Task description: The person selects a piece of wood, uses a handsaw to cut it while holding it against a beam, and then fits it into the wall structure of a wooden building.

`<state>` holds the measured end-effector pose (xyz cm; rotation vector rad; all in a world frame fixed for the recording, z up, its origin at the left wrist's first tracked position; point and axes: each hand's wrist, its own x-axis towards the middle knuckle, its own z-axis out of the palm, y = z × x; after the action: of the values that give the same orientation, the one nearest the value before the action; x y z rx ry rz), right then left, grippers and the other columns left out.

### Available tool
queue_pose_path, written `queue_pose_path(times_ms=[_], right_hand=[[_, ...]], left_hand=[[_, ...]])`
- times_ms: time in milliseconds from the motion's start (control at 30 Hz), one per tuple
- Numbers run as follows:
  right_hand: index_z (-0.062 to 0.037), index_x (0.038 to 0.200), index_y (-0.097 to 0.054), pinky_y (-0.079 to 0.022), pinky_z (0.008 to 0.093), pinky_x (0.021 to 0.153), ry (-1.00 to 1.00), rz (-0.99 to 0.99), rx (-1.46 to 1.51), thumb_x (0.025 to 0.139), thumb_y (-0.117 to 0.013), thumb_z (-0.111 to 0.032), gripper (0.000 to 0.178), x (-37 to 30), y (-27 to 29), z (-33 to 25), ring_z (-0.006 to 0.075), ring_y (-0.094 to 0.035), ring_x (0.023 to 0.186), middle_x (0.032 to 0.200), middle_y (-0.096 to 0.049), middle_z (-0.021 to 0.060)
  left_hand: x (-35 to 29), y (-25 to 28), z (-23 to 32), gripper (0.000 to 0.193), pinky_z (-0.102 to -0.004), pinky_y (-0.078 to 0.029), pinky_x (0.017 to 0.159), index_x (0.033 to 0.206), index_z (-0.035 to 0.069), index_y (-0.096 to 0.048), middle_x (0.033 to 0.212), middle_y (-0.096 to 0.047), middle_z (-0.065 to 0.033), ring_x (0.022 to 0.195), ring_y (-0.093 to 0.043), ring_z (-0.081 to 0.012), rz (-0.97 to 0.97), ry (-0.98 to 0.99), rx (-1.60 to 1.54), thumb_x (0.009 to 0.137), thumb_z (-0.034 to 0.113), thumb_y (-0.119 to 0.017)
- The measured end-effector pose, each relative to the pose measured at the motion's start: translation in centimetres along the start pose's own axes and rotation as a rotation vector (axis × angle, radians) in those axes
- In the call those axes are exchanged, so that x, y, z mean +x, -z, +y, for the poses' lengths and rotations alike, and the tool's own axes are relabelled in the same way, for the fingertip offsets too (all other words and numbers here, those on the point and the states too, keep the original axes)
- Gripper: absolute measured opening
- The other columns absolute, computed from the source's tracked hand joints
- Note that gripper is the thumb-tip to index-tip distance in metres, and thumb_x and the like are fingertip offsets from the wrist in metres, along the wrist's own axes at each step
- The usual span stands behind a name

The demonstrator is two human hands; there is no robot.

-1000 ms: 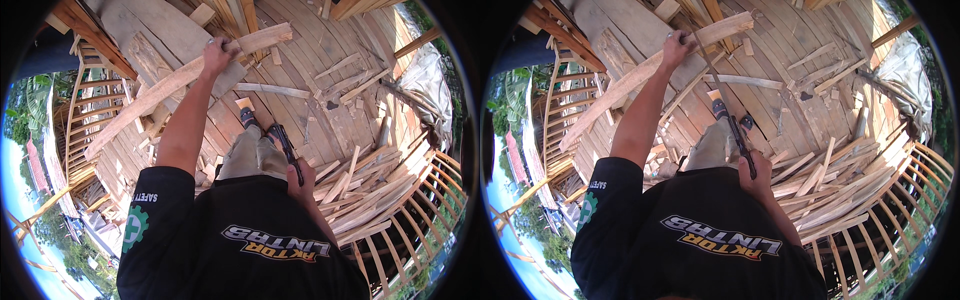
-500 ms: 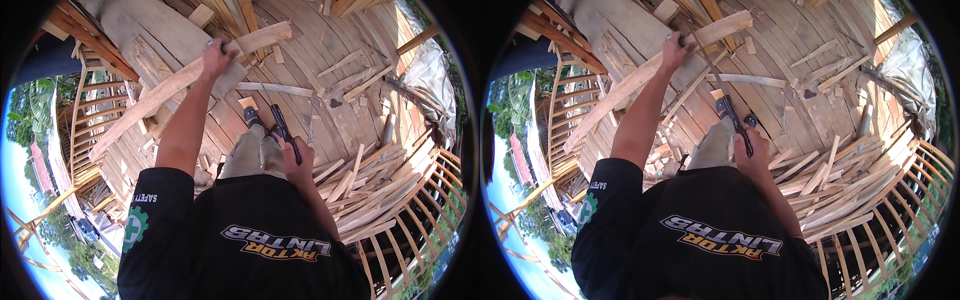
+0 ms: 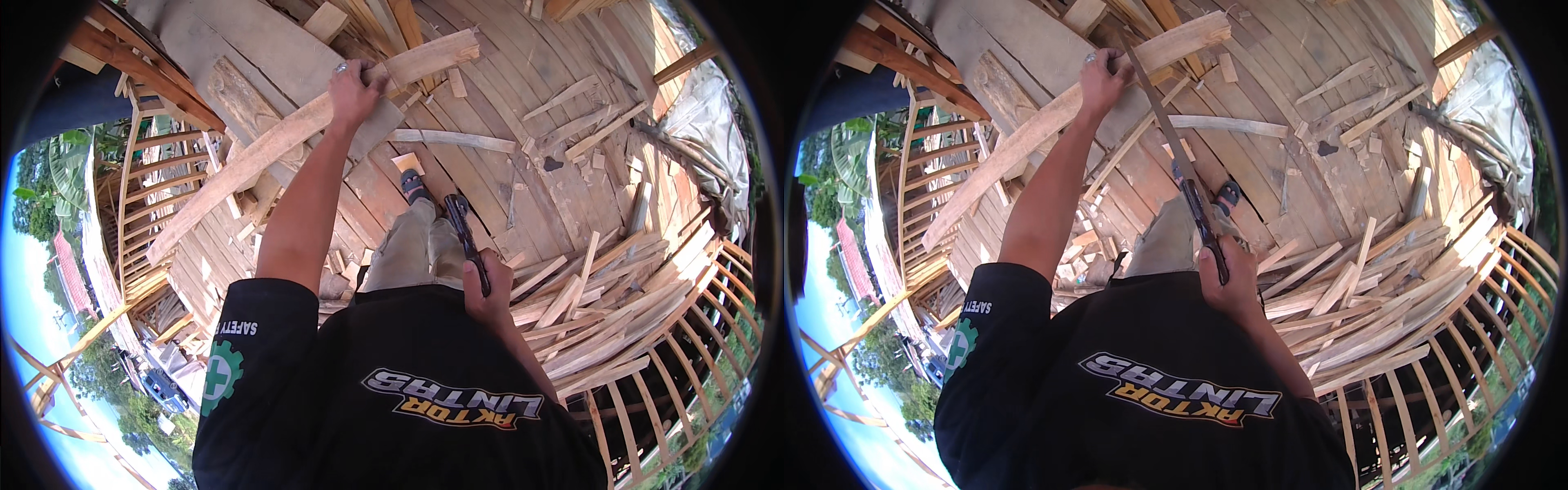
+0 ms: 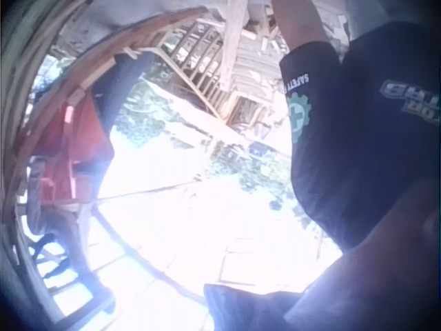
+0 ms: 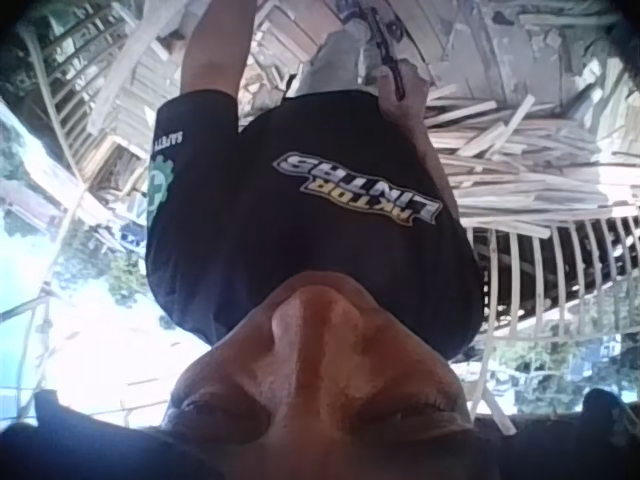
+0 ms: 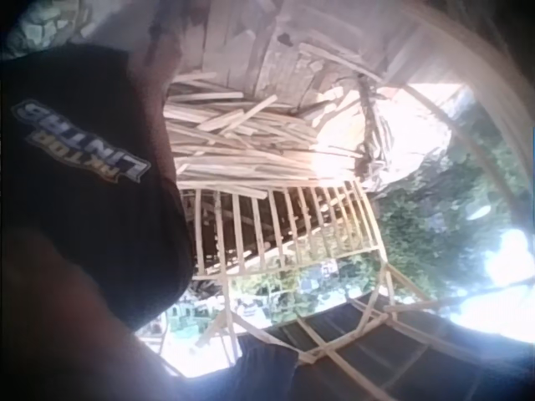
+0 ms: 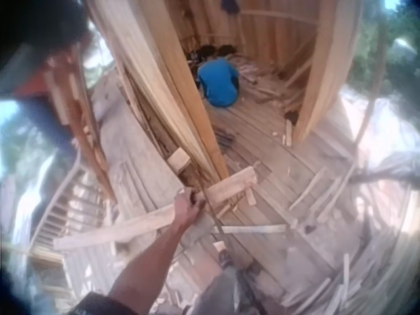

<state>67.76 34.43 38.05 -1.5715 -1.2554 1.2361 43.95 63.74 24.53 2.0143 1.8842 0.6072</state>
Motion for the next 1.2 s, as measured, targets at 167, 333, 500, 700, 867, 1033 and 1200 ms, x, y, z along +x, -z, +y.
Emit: queue_pose_path(times_ms=[167,333,500,700,867,1033,1200], right_hand=[[-0.0021,0.069,-0.041,-0.029,0.0297,0.045,-0.031,-0.008,0.032,0.089,-0.056,-0.012,0.026,0.2,0.4,1.7,0.0106,-0.035,0.047,0.052,-0.038,0.0062],[-0.0018,0.073,-0.046,-0.036,0.0338,0.043,-0.014,-0.049,-0.007,0.086,-0.057,-0.012,0.020,-2.2,2.0,1.8,0.0214,-0.045,0.041,0.051,-0.044,0.0095],[-0.0022,0.073,-0.046,-0.037,0.0342,0.044,-0.038,-0.018,0.041,0.086,-0.058,-0.012,0.020,-0.2,1.3,0.4,0.0232,-0.046,0.041,0.051,-0.043,0.0108],[-0.0027,0.072,-0.045,-0.037,0.0357,0.044,-0.089,-0.054,0.007,0.087,-0.058,-0.013,0.022,-0.6,1.8,0.3,0.0242,-0.049,0.043,0.052,-0.045,0.0115],[-0.0029,0.072,-0.045,-0.036,0.0357,0.044,-0.036,-0.011,-0.001,0.087,-0.058,-0.014,0.022,0.3,0.8,-0.1,0.0236,-0.048,0.042,0.051,-0.045,0.0116],[-0.0026,0.071,-0.045,-0.036,0.0354,0.043,0.016,0.056,0.090,0.087,-0.059,-0.015,0.025,8.0,-3.3,-0.8,0.0226,-0.047,0.040,0.049,-0.045,0.0107],[-0.0024,0.070,-0.045,-0.036,0.0360,0.043,-0.008,0.073,0.147,0.086,-0.059,-0.015,0.025,9.4,-4.3,-1.3,0.0222,-0.047,0.041,0.050,-0.047,0.0112]], left_hand=[[0.5,0.0,0.0,0.042,-0.0447,-0.041,0.091,0.102,0.008,-0.064,0.103,-0.064,-0.0133,0.103,-0.055,-0.0323,0.009,0.009,-0.006,0.079,0.043,-0.070],[0.2,0.0,-0.3,0.043,-0.0437,-0.042,0.089,0.102,0.007,-0.064,0.102,-0.064,-0.0137,0.102,-0.056,-0.0328,0.017,0.004,0.054,0.078,0.043,-0.070],[0.2,0.2,0.3,0.043,-0.0435,-0.043,0.088,0.101,0.007,-0.064,0.099,-0.065,-0.0140,0.099,-0.057,-0.0336,0.018,-0.015,0.054,0.078,0.042,-0.072],[0.0,0.6,0.4,0.043,-0.0437,-0.042,0.089,0.101,0.006,-0.064,0.099,-0.065,-0.0142,0.100,-0.057,-0.0333,0.012,0.002,0.021,0.078,0.042,-0.071],[0.1,0.3,0.1,0.043,-0.0444,-0.039,0.091,0.101,0.007,-0.064,0.100,-0.064,-0.0139,0.102,-0.054,-0.0332,0.050,-0.048,0.046,0.078,0.042,-0.071],[0.4,0.1,-0.2,0.039,-0.0456,-0.039,0.091,0.103,0.009,-0.062,0.101,-0.064,-0.0132,0.103,-0.053,-0.0334,0.022,-0.073,0.061,0.079,0.039,-0.069],[-0.2,-0.1,-0.5,0.034,-0.0452,-0.038,0.091,0.103,0.010,-0.062,0.101,-0.064,-0.0120,0.103,-0.053,-0.0332,0.036,-0.082,0.065,0.082,0.035,-0.067]])
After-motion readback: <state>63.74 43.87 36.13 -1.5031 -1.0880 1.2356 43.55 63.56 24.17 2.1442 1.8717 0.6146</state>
